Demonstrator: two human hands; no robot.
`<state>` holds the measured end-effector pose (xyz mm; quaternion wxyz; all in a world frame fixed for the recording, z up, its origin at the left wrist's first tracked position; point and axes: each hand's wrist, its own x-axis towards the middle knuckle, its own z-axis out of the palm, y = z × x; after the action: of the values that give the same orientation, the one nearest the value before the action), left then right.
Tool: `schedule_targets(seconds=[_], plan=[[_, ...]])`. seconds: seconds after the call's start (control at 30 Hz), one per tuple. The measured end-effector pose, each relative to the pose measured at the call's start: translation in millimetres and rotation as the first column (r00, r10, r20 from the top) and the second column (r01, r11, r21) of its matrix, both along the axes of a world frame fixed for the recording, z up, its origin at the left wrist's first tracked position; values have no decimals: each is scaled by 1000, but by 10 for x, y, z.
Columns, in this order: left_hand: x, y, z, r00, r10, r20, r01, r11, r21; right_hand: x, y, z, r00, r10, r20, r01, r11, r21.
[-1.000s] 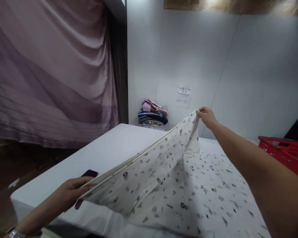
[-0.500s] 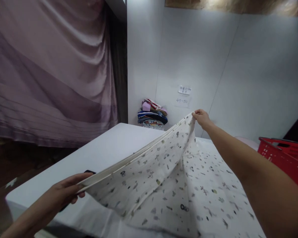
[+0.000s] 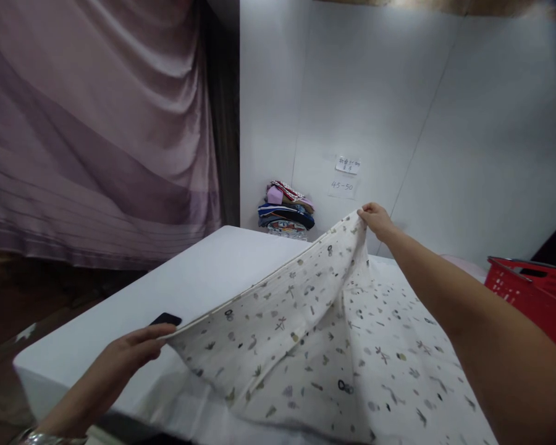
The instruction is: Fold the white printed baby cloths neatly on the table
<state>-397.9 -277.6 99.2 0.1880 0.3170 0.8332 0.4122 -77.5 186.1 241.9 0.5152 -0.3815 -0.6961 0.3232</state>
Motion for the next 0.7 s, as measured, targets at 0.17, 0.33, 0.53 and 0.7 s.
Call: schedule_targets(seconds=[0.17,0.33,0.53,0.7], plan=[[70,88,3,988,33,-150,-34,999,-7,18,47,0,1000,-5,-13,5,1000,7],[126,73,14,978,85,-192,-82,996,20,52,50,-6,1000,-15,-11,16,1000,12],[63,-19,-92,972,64,-225,-85,993,-84,48,-16,6,999,-35,10,35,998,50],[-5,-73,-183,884,86,-460,-129,990,-63,-46,-158,35,999,33,-27,-30,996,90]])
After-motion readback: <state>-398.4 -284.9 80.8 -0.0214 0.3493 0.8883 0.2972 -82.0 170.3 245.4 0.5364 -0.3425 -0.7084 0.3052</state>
